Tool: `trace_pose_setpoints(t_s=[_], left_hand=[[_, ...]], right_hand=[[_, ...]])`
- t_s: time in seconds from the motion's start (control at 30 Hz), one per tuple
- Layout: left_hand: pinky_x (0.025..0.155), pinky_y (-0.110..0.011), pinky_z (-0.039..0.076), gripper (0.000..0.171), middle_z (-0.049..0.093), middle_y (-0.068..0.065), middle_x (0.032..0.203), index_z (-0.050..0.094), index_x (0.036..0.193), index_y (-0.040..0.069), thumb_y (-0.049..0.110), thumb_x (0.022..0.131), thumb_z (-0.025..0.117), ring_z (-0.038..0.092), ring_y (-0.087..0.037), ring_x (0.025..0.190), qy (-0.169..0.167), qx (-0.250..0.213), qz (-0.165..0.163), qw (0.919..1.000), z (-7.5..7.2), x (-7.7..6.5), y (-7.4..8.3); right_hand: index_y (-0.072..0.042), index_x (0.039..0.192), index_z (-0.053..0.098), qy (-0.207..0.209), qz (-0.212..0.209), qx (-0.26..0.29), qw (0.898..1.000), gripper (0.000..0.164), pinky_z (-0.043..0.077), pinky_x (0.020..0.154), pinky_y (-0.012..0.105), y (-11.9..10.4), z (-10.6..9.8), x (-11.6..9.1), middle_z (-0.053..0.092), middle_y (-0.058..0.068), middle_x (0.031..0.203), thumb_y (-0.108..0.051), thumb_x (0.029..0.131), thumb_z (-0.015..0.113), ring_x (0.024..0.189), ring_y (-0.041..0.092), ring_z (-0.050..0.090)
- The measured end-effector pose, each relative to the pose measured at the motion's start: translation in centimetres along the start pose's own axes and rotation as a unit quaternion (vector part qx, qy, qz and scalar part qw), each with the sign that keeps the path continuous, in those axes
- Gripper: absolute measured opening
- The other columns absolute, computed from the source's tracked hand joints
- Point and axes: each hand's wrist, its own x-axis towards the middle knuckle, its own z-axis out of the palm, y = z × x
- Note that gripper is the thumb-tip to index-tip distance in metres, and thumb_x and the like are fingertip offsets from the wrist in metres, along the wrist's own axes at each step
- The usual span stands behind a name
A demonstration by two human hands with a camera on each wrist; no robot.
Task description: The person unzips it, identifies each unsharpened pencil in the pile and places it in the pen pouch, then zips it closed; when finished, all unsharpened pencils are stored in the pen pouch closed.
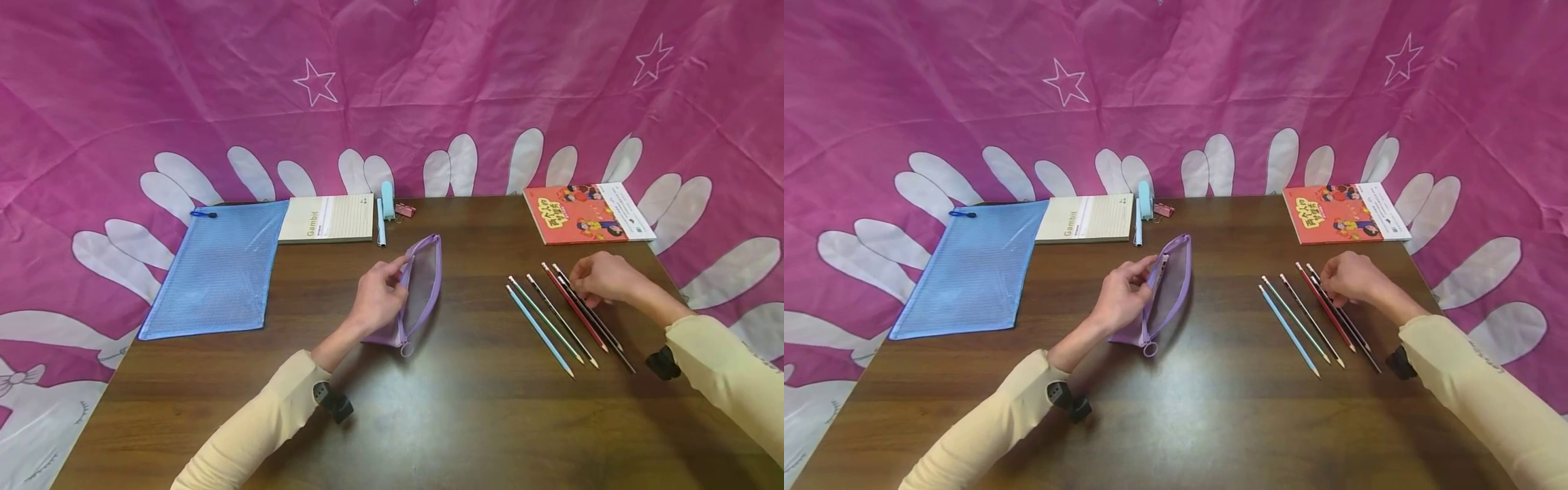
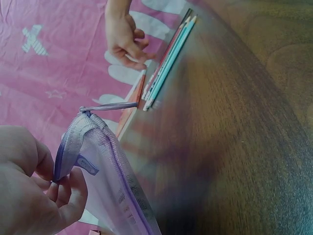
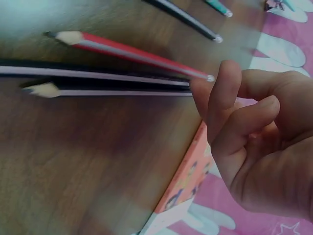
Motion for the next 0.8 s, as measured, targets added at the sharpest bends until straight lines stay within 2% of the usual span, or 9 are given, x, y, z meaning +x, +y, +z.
trace_pose_setpoints(t_s=[0.2, 0.53, 0.7, 0.8], left_hand=[[0.069, -0.031, 0.055, 0.057, 0.061, -0.01, 0.09, 0.062, 0.133, -0.002, -0.011, 0.077, 0.057, 0.067, -0.026, 0.084, -0.005, -0.003, -0.003, 1.0, 0.0, 0.0, 0.1], [0.068, -0.031, 0.055, 0.057, 0.062, -0.01, 0.09, 0.062, 0.133, -0.001, -0.011, 0.077, 0.057, 0.067, -0.026, 0.084, -0.003, -0.004, -0.002, 1.0, 0.0, -0.1, 0.1], [0.067, -0.029, 0.056, 0.057, 0.062, -0.011, 0.091, 0.062, 0.133, -0.001, -0.011, 0.076, 0.057, 0.067, -0.026, 0.084, -0.004, -0.003, -0.001, 1.0, 0.0, -0.1, 0.1], [0.069, -0.03, 0.056, 0.057, 0.062, -0.011, 0.092, 0.062, 0.133, -0.001, -0.011, 0.077, 0.057, 0.067, -0.027, 0.085, -0.006, 0.0, -0.002, 1.0, 0.0, -0.2, 0.1]], right_hand=[[0.003, 0.09, 0.065, -0.005, -0.005, -0.013, 1.0, 0.011, 0.046, 0.044, 0.032, 1.2, 0.3, -0.1, 0.06, 0.0, 0.065, -0.007, 0.089, 0.065, 0.055, 0.019, 0.066], [0.006, 0.093, 0.065, 0.002, 0.005, -0.016, 1.0, 0.013, 0.047, 0.045, 0.033, 1.6, 0.9, 0.3, 0.063, 0.003, 0.066, -0.006, 0.088, 0.067, 0.053, 0.019, 0.065], [0.005, 0.097, 0.064, 0.007, -0.007, -0.067, 0.998, 0.017, 0.047, 0.047, 0.034, 1.5, 1.2, 0.5, 0.061, 0.001, 0.066, -0.007, 0.086, 0.068, 0.051, 0.016, 0.063], [0.006, 0.102, 0.063, -0.001, 0.0, -0.102, 0.995, 0.022, 0.048, 0.051, 0.038, 1.2, 1.3, 0.5, 0.061, 0.003, 0.068, -0.01, 0.087, 0.067, 0.052, 0.015, 0.062]])
